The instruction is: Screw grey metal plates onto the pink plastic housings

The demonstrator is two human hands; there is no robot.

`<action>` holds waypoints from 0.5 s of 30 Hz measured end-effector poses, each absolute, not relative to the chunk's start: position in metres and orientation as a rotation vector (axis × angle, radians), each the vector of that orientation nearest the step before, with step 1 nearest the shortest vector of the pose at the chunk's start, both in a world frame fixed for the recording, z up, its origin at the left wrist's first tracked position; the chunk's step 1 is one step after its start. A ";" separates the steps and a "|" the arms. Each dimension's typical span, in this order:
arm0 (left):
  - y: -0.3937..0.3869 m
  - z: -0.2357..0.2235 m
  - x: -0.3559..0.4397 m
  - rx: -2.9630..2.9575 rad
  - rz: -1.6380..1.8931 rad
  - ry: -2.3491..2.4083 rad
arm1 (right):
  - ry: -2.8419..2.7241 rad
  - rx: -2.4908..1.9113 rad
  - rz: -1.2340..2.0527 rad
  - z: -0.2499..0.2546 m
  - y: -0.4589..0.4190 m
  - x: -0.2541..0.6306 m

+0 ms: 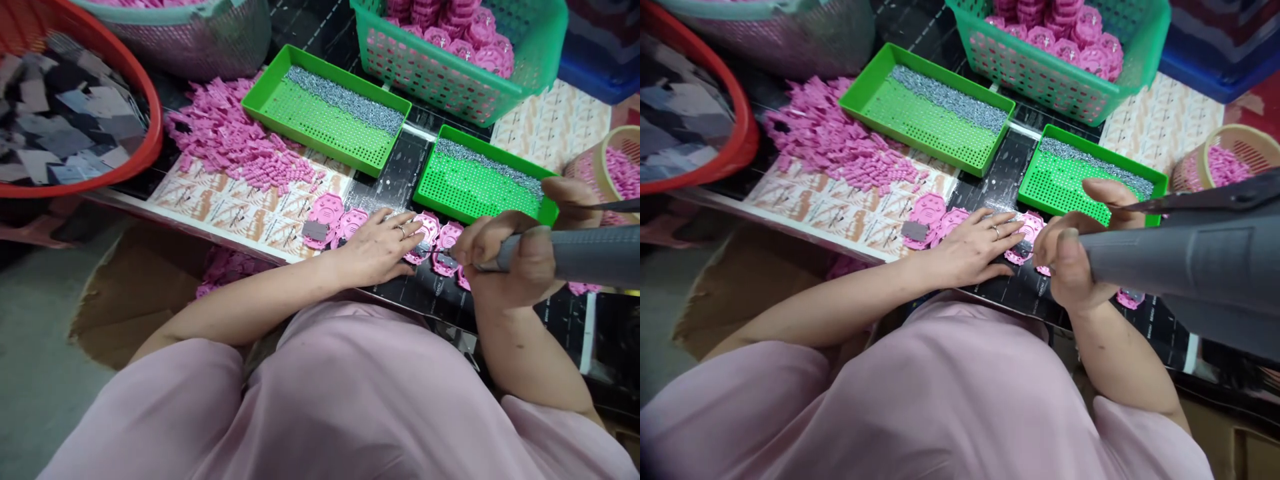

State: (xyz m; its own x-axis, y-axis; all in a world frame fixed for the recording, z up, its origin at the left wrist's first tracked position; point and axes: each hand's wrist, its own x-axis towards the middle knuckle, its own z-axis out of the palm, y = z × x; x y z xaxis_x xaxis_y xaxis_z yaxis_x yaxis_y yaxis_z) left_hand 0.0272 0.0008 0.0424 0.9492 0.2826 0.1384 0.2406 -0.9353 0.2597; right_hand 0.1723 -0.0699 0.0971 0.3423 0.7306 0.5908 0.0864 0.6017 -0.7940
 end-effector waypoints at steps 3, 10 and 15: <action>0.000 0.041 0.031 2.864 0.237 0.349 | -1.201 -0.831 0.489 0.094 -0.069 0.170; 0.000 0.032 0.038 2.883 0.291 0.321 | -1.282 -0.841 0.546 0.087 -0.069 0.175; 0.000 0.029 0.038 2.908 0.387 0.316 | -1.357 -0.834 0.604 0.078 -0.068 0.179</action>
